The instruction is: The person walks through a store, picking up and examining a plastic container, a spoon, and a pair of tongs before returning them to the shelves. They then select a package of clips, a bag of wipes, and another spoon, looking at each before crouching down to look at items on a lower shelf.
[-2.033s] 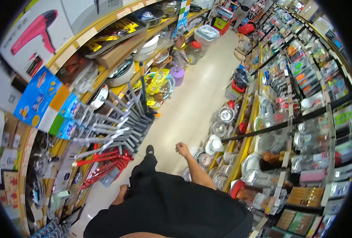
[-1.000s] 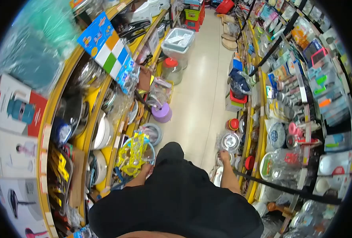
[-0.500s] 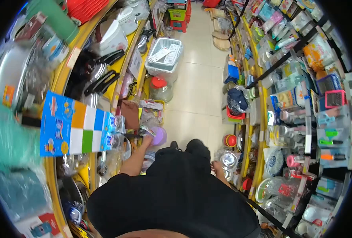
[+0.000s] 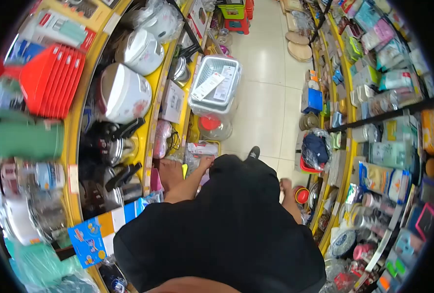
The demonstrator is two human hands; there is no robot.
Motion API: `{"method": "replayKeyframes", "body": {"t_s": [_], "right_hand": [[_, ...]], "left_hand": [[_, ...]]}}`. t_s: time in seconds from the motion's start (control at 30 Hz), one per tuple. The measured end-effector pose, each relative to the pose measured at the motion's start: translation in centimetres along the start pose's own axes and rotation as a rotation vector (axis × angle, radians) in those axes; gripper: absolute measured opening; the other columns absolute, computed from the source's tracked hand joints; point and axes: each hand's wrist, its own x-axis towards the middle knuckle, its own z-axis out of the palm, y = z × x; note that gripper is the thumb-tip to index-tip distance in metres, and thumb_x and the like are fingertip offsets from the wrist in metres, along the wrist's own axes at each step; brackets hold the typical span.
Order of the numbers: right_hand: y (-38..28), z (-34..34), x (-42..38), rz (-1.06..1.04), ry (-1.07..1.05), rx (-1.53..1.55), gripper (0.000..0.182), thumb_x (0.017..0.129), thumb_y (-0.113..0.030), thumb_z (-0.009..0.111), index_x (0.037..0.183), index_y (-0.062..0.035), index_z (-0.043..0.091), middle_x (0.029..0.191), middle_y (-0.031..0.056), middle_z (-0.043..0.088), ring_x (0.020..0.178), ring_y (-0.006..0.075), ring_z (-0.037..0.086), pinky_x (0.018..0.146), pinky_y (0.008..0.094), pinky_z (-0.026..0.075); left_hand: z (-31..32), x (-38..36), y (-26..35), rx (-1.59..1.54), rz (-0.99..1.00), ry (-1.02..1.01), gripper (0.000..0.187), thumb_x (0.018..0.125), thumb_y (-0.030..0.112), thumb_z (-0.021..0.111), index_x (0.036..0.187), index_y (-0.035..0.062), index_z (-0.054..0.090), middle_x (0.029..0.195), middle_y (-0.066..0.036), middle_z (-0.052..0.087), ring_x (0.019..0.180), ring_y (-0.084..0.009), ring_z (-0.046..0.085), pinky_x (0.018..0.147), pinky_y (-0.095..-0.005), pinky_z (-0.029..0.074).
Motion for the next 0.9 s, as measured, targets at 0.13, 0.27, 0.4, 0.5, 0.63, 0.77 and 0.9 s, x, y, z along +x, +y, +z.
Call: {"method": "replayKeyframes", "body": {"t_s": [0.13, 0.27, 0.4, 0.5, 0.63, 0.77, 0.9], "right_hand": [[-14.8, -9.7, 10.2, -0.155, 0.135, 0.015, 0.022, 0.077, -0.021, 0.046, 0.081, -0.0010, 0.057, 0.064, 0.0071, 0.057, 0.053, 0.0158, 0.054, 0.044, 0.0252, 0.041], [-30.8, -15.3, 14.4, -0.095, 0.060, 0.423, 0.020, 0.082, -0.019, 0.047, 0.099, -0.0086, 0.052, 0.079, 0.0035, 0.058, 0.066, 0.0116, 0.056, 0.053, 0.0242, 0.041], [-36.3, -15.9, 18.2, -0.038, 0.124, 0.432, 0.019, 0.081, -0.014, 0.046, 0.098, -0.0076, 0.051, 0.079, 0.0032, 0.057, 0.068, 0.0118, 0.056, 0.056, 0.0236, 0.041], [-34.4, -13.5, 19.0, 0.157, 0.156, 0.414, 0.020, 0.079, -0.013, 0.045, 0.096, -0.0043, 0.052, 0.076, 0.0067, 0.058, 0.064, 0.0130, 0.057, 0.051, 0.0247, 0.043], [-31.3, -10.9, 18.1, 0.378, -0.234, 0.103, 0.018, 0.072, -0.009, 0.051, 0.087, -0.0004, 0.055, 0.072, 0.0123, 0.059, 0.063, 0.0186, 0.058, 0.057, 0.0291, 0.047], [-36.0, -13.3, 18.8, 0.399, -0.015, 0.102, 0.024, 0.074, -0.016, 0.051, 0.092, -0.0001, 0.055, 0.074, 0.0140, 0.060, 0.067, 0.0189, 0.060, 0.065, 0.0291, 0.046], [-42.0, -17.9, 22.4, 0.295, 0.117, 0.164, 0.019, 0.080, -0.010, 0.049, 0.097, -0.0010, 0.052, 0.075, 0.0042, 0.057, 0.068, 0.0115, 0.055, 0.063, 0.0233, 0.043]], "left_hand": [[-1.3, 5.1, 11.4, 0.020, 0.138, 0.109, 0.011, 0.071, 0.012, 0.052, 0.068, 0.0019, 0.054, 0.054, -0.007, 0.053, 0.046, -0.0172, 0.052, 0.039, -0.0304, 0.040], [-3.5, 18.1, 15.4, 0.142, 0.183, 0.171, 0.022, 0.069, 0.015, 0.057, 0.087, 0.0007, 0.056, 0.076, -0.012, 0.059, 0.060, -0.0205, 0.057, 0.052, -0.0321, 0.045], [-6.2, 28.1, 22.7, 0.447, 0.140, 0.311, 0.033, 0.066, 0.015, 0.059, 0.094, -0.0001, 0.055, 0.089, -0.019, 0.059, 0.083, -0.0308, 0.057, 0.073, -0.0357, 0.045], [-5.8, 36.6, 25.2, 0.624, 0.116, 0.292, 0.041, 0.064, 0.017, 0.064, 0.100, 0.0016, 0.053, 0.100, -0.018, 0.057, 0.094, -0.0312, 0.054, 0.081, -0.0355, 0.042], [-3.8, 43.1, 28.6, 0.603, 0.228, 0.221, 0.055, 0.062, 0.009, 0.064, 0.112, -0.0035, 0.044, 0.109, -0.022, 0.050, 0.104, -0.0357, 0.046, 0.090, -0.0365, 0.037], [-3.6, 47.0, 28.3, 0.946, 0.118, 0.192, 0.065, 0.062, 0.015, 0.069, 0.118, -0.0006, 0.039, 0.115, -0.018, 0.047, 0.107, -0.0328, 0.046, 0.092, -0.0398, 0.035], [-3.6, 47.0, 31.6, 1.010, -0.188, 0.080, 0.051, 0.066, 0.017, 0.066, 0.112, 0.0075, 0.048, 0.113, -0.013, 0.051, 0.103, -0.0324, 0.050, 0.085, -0.0457, 0.039]]}}
